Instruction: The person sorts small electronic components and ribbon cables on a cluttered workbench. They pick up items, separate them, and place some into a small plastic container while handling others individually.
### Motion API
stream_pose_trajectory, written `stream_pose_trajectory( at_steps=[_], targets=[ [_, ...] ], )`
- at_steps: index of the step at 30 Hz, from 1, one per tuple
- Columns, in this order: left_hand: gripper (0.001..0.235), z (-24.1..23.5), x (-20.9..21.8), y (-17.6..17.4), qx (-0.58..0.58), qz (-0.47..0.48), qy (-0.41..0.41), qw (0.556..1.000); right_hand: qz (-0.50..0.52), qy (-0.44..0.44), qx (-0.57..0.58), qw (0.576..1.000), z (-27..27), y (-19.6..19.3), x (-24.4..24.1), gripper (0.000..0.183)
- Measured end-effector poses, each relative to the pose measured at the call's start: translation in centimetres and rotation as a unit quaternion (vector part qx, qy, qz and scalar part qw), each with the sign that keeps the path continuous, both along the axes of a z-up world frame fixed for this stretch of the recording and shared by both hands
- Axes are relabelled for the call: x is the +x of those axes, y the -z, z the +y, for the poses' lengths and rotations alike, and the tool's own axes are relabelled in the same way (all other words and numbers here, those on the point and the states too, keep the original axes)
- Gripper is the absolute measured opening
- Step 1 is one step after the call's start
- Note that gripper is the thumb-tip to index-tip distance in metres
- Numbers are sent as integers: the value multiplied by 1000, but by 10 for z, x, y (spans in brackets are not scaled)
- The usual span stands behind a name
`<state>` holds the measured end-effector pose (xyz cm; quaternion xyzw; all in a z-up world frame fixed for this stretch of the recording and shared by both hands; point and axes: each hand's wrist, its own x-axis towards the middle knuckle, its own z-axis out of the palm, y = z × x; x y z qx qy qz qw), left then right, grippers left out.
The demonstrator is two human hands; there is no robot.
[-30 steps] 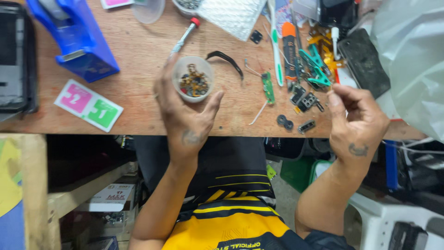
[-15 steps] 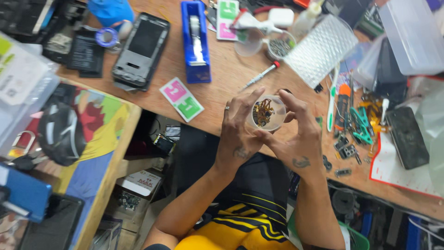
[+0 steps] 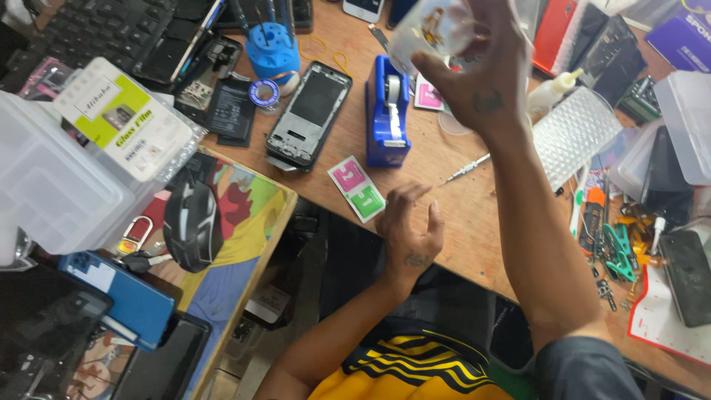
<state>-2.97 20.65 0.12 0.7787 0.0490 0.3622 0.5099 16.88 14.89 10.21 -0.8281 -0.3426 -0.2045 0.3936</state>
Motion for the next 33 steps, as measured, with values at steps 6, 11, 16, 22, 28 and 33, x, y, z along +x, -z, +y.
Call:
stream_pose_trajectory(
  at_steps=[6, 11, 16, 22, 28, 33],
  targets=[
    [26, 5, -1, 1, -30, 19, 25, 999, 123, -74, -22, 989, 92, 36, 95, 42],
    [20, 6, 0, 1, -47, 25, 28, 998, 62, -68, -48, 995, 127, 70, 122, 41],
    [20, 5, 3, -2, -32, 16, 9, 999, 64, -81, -73, 992, 95, 49, 109, 38],
    [13, 4, 6, 7, -7, 17, 27, 999, 84, -30, -29, 996, -68, -28, -6, 32],
    [10, -6, 2, 18, -32, 28, 19, 999, 166, 161, 135, 963, -193, -63, -147, 21],
    [11, -9, 3, 25, -62, 13, 38, 997, 173, 311, 118, 927, -260, -38, -217, 11]
  ],
)
